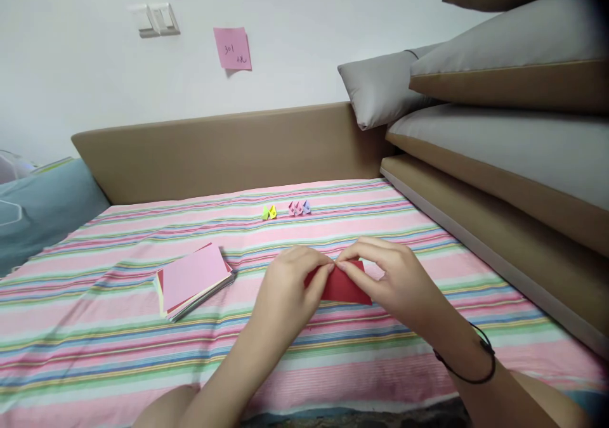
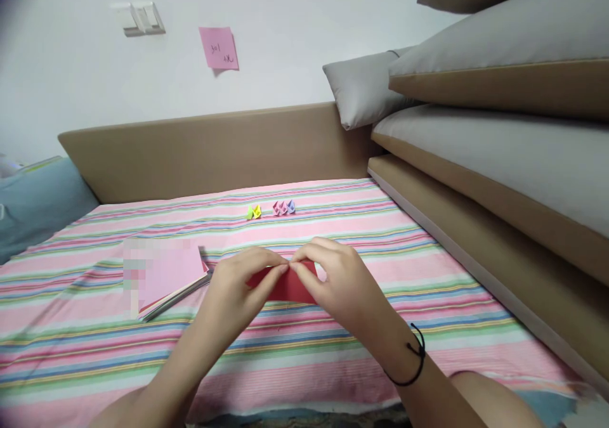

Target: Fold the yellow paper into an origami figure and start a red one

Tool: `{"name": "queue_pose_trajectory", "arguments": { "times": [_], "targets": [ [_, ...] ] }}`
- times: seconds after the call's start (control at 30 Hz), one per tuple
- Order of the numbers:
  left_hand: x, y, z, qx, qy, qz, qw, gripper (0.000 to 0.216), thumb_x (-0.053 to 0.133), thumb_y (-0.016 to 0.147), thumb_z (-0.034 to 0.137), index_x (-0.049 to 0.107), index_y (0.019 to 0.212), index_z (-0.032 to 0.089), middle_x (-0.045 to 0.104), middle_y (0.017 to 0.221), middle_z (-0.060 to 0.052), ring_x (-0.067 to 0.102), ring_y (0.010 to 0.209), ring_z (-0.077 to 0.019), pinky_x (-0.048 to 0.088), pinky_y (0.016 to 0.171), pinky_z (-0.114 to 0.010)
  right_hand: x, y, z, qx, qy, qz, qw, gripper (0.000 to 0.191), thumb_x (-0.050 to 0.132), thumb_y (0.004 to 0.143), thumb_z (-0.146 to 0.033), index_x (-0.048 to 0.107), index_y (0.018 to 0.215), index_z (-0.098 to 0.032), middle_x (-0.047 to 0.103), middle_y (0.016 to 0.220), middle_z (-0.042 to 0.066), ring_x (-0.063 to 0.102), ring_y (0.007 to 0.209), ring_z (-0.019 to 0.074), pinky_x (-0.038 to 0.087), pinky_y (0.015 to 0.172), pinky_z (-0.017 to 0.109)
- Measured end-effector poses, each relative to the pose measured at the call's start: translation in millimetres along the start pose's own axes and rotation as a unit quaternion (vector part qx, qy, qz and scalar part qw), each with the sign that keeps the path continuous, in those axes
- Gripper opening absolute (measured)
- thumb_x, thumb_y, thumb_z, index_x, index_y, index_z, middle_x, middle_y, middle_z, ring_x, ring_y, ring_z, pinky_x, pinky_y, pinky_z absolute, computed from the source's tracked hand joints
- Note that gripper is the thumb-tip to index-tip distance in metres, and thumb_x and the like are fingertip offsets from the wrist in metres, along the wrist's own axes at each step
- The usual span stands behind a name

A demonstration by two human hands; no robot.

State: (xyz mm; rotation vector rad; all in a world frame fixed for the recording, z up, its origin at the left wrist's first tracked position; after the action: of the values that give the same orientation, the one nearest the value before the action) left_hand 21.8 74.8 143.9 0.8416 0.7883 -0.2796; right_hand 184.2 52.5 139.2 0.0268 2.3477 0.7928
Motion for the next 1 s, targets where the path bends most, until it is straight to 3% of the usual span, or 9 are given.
{"name": "queue_pose_trajectory", "arguments": {
  "times": [0.17,0.33,0.47,0.57,0.63,0.73,0.83,1.0],
  "targets": [
    [9,0,3,-0.032,-0.054,0.021,0.998,0.012,0.056,0.085,0.014,0.067,0.083,0.016,0.071,0.083,-0.003,0.064,0.078,-0.0151,0.047,0.072,-0.026,6,-2,-3,-0.024,-0.049,0.024,0.998,0.015,0.054,0.086,-0.013,0.066,0.079,-0.018,0.065,0.077,0.002,0.057,0.075,0.0168,0.042,0.070,0.031],
    [-4,1,-6,-0.072,-0.058,0.023,0.995,0.015,0.056,0.085,0.015,0.070,0.082,0.019,0.074,0.085,0.000,0.067,0.080,-0.0145,0.048,0.075,-0.024,-8,-1,-5,-0.058,-0.069,0.059,0.994,0.014,0.054,0.087,-0.012,0.064,0.079,-0.017,0.064,0.077,0.002,0.057,0.075,0.0156,0.042,0.070,0.030],
    [-25,2,-23,-0.110,0.019,0.042,0.993,0.015,0.053,0.087,0.022,0.067,0.082,0.020,0.073,0.086,-0.001,0.067,0.082,-0.0175,0.049,0.071,-0.026,-34,-4,-2,-0.050,-0.089,0.105,0.989,0.012,0.056,0.087,-0.013,0.062,0.078,-0.019,0.065,0.079,0.001,0.059,0.078,0.0146,0.044,0.072,0.027],
    [-40,1,-30,-0.128,0.135,0.124,0.975,0.017,0.049,0.089,0.022,0.065,0.087,0.018,0.071,0.090,-0.005,0.065,0.088,-0.0217,0.048,0.074,-0.031,-44,-5,0,-0.040,-0.106,0.114,0.987,0.011,0.057,0.086,-0.014,0.061,0.079,-0.020,0.065,0.081,0.000,0.059,0.079,0.0145,0.044,0.074,0.027],
    [-41,1,-25,-0.102,0.163,0.147,0.970,0.016,0.048,0.089,0.022,0.063,0.092,0.018,0.070,0.096,-0.006,0.064,0.094,-0.0226,0.047,0.080,-0.034,-40,-4,0,-0.041,-0.104,0.088,0.990,0.012,0.056,0.087,-0.014,0.061,0.079,-0.020,0.065,0.081,0.001,0.058,0.078,0.0146,0.043,0.073,0.028],
    [-27,1,-9,-0.018,0.111,0.073,0.991,0.019,0.055,0.086,0.022,0.062,0.104,0.019,0.068,0.108,-0.006,0.061,0.103,-0.0213,0.045,0.090,-0.033,-28,-1,-2,-0.062,-0.097,0.037,0.993,0.014,0.053,0.089,-0.013,0.062,0.081,-0.020,0.065,0.081,0.001,0.057,0.079,0.0153,0.043,0.073,0.030],
    [-12,0,-1,-0.042,0.035,-0.024,0.998,0.013,0.054,0.087,0.020,0.066,0.092,0.021,0.073,0.092,-0.001,0.066,0.084,-0.0161,0.047,0.077,-0.026,-20,-1,-3,-0.084,-0.109,0.027,0.990,0.014,0.052,0.090,-0.013,0.063,0.083,-0.020,0.066,0.082,0.001,0.057,0.081,0.0161,0.041,0.076,0.033],
    [0,-1,-2,-0.068,0.043,-0.059,0.995,0.017,0.052,0.089,0.020,0.068,0.082,0.020,0.073,0.082,-0.001,0.066,0.076,-0.0178,0.046,0.069,-0.027,-5,-3,-6,-0.127,-0.210,0.005,0.969,0.014,0.052,0.090,-0.016,0.064,0.089,-0.023,0.070,0.093,0.001,0.056,0.092,0.0203,0.032,0.095,0.044]
  ]
}}
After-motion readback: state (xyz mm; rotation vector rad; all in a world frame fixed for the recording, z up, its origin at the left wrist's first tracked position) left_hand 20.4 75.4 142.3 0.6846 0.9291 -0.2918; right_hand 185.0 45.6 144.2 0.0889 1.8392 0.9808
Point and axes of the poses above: each hand's wrist, its own y-axis towards the middle knuckle, its own x-axis out of the palm, z = x × y, the point moved 3 cm from there along y, towards the middle knuckle
